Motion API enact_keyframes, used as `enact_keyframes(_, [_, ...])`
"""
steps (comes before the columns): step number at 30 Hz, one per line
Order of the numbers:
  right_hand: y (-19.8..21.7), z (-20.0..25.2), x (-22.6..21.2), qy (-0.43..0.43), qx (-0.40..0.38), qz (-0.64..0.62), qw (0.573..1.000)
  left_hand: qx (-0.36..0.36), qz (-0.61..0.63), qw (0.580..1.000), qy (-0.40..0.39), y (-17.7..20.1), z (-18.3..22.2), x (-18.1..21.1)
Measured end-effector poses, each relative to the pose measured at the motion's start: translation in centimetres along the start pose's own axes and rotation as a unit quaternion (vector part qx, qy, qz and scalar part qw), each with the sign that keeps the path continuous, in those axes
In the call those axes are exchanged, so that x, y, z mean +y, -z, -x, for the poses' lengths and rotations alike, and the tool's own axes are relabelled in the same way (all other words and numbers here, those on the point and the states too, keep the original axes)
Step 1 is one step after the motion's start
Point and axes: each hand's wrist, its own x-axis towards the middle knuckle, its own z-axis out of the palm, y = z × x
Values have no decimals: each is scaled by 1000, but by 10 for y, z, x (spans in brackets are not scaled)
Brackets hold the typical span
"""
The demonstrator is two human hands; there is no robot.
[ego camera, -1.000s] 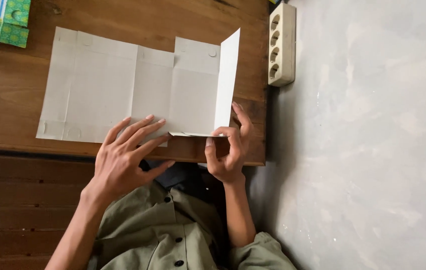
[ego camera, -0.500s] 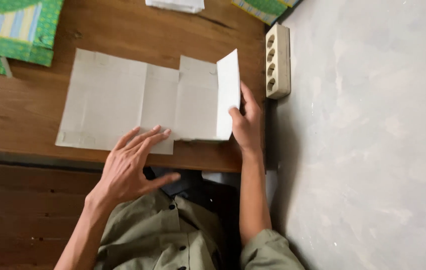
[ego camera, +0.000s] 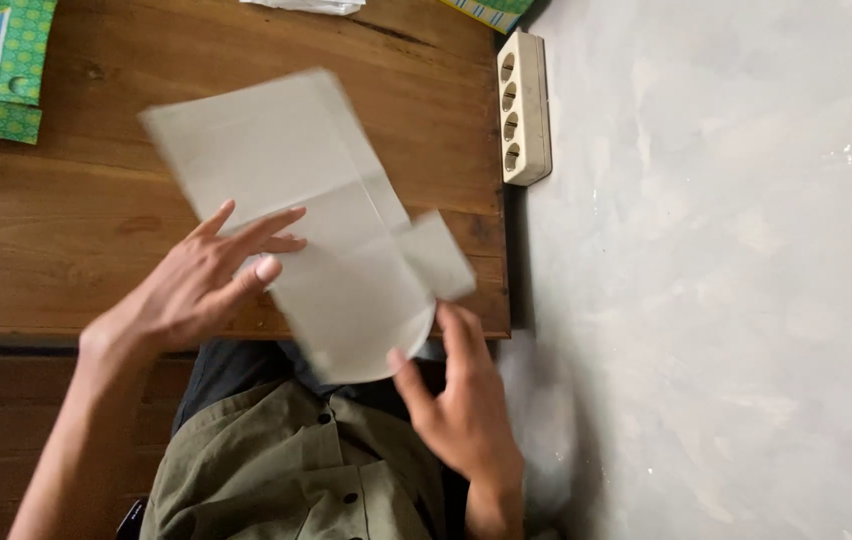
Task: Assembling a cardboard box by folding and tucking flaps from a flat template.
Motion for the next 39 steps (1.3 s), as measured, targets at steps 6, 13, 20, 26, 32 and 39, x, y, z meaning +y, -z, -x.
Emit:
enact_keyframes(6, [-2,-4,-25,64,-69,-58,994,-191,-44,899,391,63,-44,80])
enact_keyframes(13, [-39,-20,-36,103,-191,-125,968,-256,-116,915,289,77,-97,89])
enact_keyframes(20, [-89,-37,-45,162,-292,-113,936,-293,-188,919,185,69,-101,93])
enact_keyframes(26, [-79,-48,-14,339,-213,36,915,21,-164,982,-88,56,-28,39])
enact_keyframes(32, [-92,-55,11,356,-157,43,920,212,-161,958,-104,18,62,9])
enact_keyframes(39, [-86,-68,-15,429,4,3,903,350,-160,915,-119,-5,74,-3])
